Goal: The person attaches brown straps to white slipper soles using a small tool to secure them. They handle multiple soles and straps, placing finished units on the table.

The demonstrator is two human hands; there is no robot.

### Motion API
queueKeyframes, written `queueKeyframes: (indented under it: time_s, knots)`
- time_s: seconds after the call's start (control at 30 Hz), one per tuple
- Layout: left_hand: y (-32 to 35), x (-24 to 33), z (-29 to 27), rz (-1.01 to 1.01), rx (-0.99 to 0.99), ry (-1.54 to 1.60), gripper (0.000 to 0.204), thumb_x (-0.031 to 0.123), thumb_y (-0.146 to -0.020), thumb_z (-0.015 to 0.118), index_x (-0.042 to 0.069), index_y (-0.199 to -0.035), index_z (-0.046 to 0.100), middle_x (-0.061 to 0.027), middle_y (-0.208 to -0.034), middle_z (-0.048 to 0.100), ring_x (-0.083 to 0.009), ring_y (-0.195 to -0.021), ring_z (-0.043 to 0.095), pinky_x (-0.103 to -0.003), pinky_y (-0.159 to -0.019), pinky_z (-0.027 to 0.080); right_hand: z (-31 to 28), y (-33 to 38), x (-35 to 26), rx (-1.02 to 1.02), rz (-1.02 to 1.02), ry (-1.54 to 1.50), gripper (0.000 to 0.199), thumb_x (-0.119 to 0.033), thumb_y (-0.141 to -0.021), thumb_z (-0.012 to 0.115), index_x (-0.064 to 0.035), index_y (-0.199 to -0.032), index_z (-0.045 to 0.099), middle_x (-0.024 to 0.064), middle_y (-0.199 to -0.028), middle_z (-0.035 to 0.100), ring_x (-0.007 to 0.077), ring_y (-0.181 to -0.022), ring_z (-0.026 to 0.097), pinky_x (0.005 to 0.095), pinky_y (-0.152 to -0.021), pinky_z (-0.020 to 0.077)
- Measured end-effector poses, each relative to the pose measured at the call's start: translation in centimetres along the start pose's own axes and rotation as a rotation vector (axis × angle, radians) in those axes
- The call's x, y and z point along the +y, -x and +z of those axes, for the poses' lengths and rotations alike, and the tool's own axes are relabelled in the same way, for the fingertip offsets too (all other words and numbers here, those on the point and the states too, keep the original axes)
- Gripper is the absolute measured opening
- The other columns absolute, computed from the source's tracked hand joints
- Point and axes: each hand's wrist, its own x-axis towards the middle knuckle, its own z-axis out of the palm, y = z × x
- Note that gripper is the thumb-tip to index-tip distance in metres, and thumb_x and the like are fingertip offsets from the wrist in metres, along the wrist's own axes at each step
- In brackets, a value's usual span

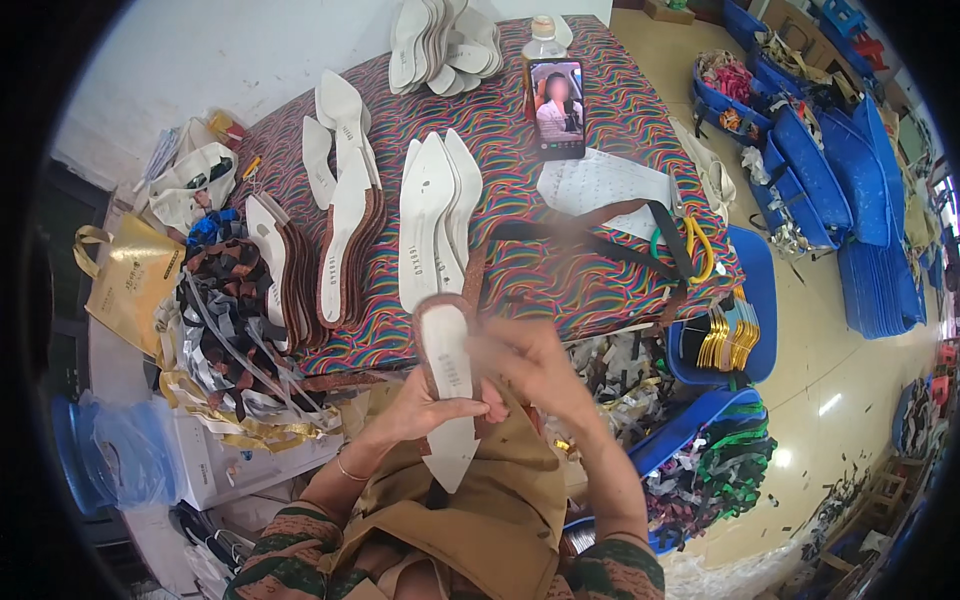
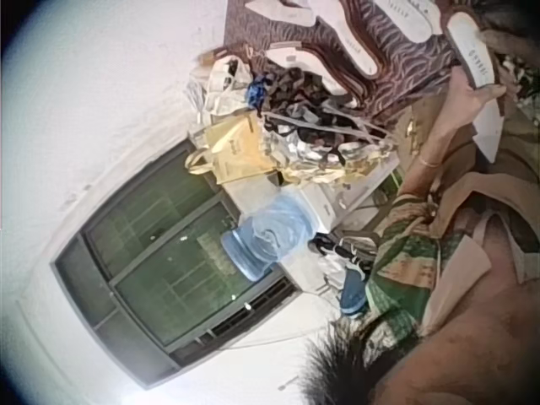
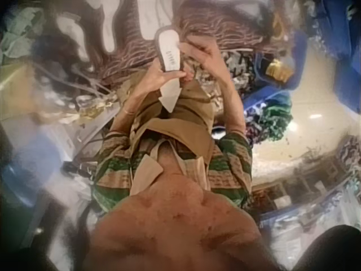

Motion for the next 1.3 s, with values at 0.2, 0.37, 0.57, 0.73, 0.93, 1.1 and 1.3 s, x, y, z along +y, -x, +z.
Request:
queueKeyframes:
  time_s: [0.2, 0.37, 0.57, 0.73, 0.93, 1.1, 1.3]
  knots:
    - [0.4, -1.1, 0.6, -0.054, -0.133, 0.005, 0.022, 0.000, -0.089, 0.062, -0.003, -0.110, 0.059, -0.0096, -0.099, 0.068, -0.0158, -0.091, 0.066, -0.031, -0.083, 0.054, -1.2, -2.1, -0.6, -0.010, -0.309, 0.427, 0.027, -0.015, -0.088, 0.067, 0.0010, -0.070, 0.053, 0.0050, -0.058, 0.039, 0.0115, -0.052, 0.035, 0.0296, -0.047, 0.0282]
    - [0.3, 0.9, 0.4, -0.006, -0.134, -0.065, 0.033, 0.025, -0.102, 0.043, -0.003, -0.117, 0.054, -0.0125, -0.103, 0.066, -0.0186, -0.092, 0.066, -0.031, -0.087, 0.052, -1.4, -1.5, -0.8, 0.004, -0.377, 0.465, 0.024, -0.011, -0.086, 0.067, 0.0008, -0.070, 0.054, 0.0051, -0.057, 0.038, 0.0159, -0.050, 0.036, 0.0313, -0.046, 0.0293]
    - [-1.2, 2.3, 1.8, 0.071, 0.177, 0.135, 0.067, 0.050, -0.104, 0.019, -0.003, -0.101, 0.059, -0.0134, -0.075, 0.065, -0.0181, -0.062, 0.064, -0.029, -0.059, 0.052, 0.1, -0.9, -1.2, 0.076, -0.497, 0.566, 0.015, -0.004, -0.080, 0.069, 0.0013, -0.070, 0.059, 0.0069, -0.058, 0.049, 0.0203, -0.048, 0.049, 0.0305, -0.046, 0.0346]
    - [-1.3, 1.5, 2.7, 0.126, 0.290, 0.104, 0.053, 0.041, -0.104, 0.032, -0.003, -0.097, 0.060, -0.0116, -0.070, 0.064, -0.0161, -0.056, 0.061, -0.028, -0.053, 0.050, 1.3, 0.2, 0.2, 0.208, -0.351, 0.441, 0.009, -0.001, -0.084, 0.067, 0.0007, -0.077, 0.061, 0.0038, -0.059, 0.053, 0.0114, -0.051, 0.051, 0.0283, -0.046, 0.0356]
    - [-2.1, 1.1, 1.7, 0.238, 0.506, 0.098, 0.040, 0.032, -0.103, 0.042, 0.000, -0.091, 0.062, -0.0019, -0.073, 0.061, -0.0073, -0.062, 0.054, -0.024, -0.054, 0.043, 4.6, 1.9, 2.5, 0.433, -0.118, 0.120, 0.023, 0.000, -0.085, 0.068, -0.0006, -0.103, 0.054, 0.0033, -0.085, 0.060, 0.0070, -0.071, 0.057, 0.0240, -0.060, 0.0460]
    - [-2.6, 1.0, 1.4, 0.206, 0.550, 0.200, 0.038, 0.032, -0.102, 0.046, 0.002, -0.086, 0.063, 0.0013, -0.074, 0.058, -0.0054, -0.066, 0.049, -0.023, -0.057, 0.038, 5.4, 3.0, 3.8, 0.444, -0.153, -0.047, 0.035, 0.003, -0.082, 0.070, -0.0028, -0.108, 0.047, -0.0013, -0.084, 0.050, 0.0057, -0.078, 0.048, 0.0219, -0.069, 0.0416]
    - [-3.1, 3.2, 1.2, 0.070, 0.424, 0.487, 0.049, 0.042, -0.103, 0.036, 0.004, -0.078, 0.054, -0.0077, -0.056, 0.056, -0.0179, -0.040, 0.051, -0.028, -0.037, 0.038, 4.8, 4.8, 6.8, 0.430, -0.075, -0.209, 0.027, -0.006, -0.079, 0.072, -0.0022, -0.100, 0.055, -0.0041, -0.080, 0.048, 0.0045, -0.072, 0.044, 0.0203, -0.063, 0.0356]
